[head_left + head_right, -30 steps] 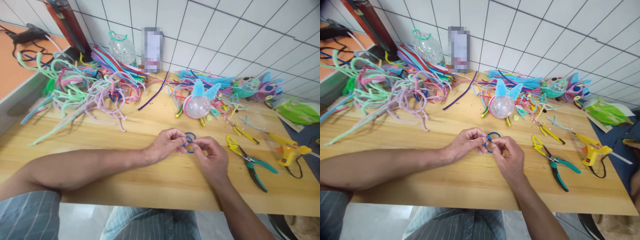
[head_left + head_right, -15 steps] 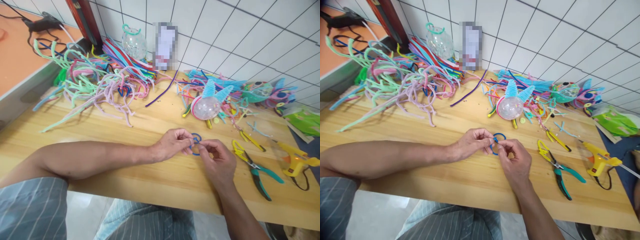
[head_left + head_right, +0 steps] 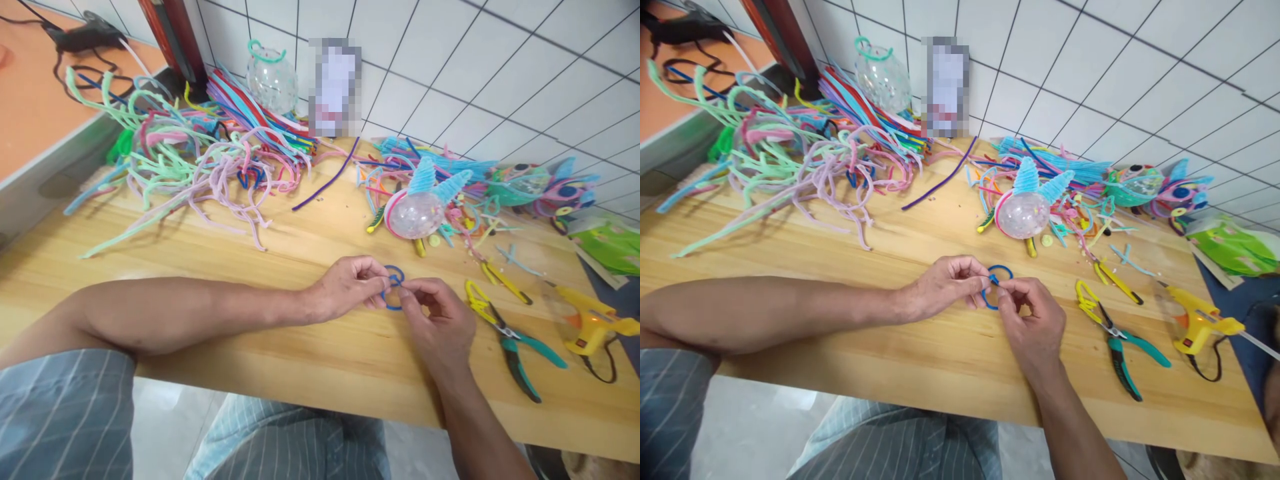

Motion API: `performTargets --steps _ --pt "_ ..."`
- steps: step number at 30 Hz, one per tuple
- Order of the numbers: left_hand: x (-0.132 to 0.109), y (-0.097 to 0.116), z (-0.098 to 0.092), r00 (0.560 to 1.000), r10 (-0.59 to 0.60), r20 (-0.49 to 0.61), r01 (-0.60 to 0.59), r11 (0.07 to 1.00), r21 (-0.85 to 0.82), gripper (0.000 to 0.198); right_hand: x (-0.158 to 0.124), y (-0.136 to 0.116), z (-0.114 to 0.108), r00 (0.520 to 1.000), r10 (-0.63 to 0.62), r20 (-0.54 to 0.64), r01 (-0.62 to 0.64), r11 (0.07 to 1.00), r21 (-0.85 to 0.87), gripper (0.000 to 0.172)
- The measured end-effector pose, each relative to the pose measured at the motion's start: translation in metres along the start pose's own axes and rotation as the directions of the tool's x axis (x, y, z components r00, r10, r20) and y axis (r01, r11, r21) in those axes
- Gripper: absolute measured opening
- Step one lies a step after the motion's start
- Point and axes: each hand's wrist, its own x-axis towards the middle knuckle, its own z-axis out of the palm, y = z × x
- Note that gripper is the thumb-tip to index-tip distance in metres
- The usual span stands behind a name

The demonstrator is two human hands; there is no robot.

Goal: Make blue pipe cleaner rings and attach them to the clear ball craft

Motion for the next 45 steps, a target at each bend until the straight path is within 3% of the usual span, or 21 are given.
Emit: performTargets --steps 45 --pt "0.003 -0.007 -0.004 0.997 0.051 0.066 -0.053 0.998 0.028 0.014 -0.003 0.005 -0.002 1.000 0.013 -0.011 -0.013 1.000 0.019 0.007"
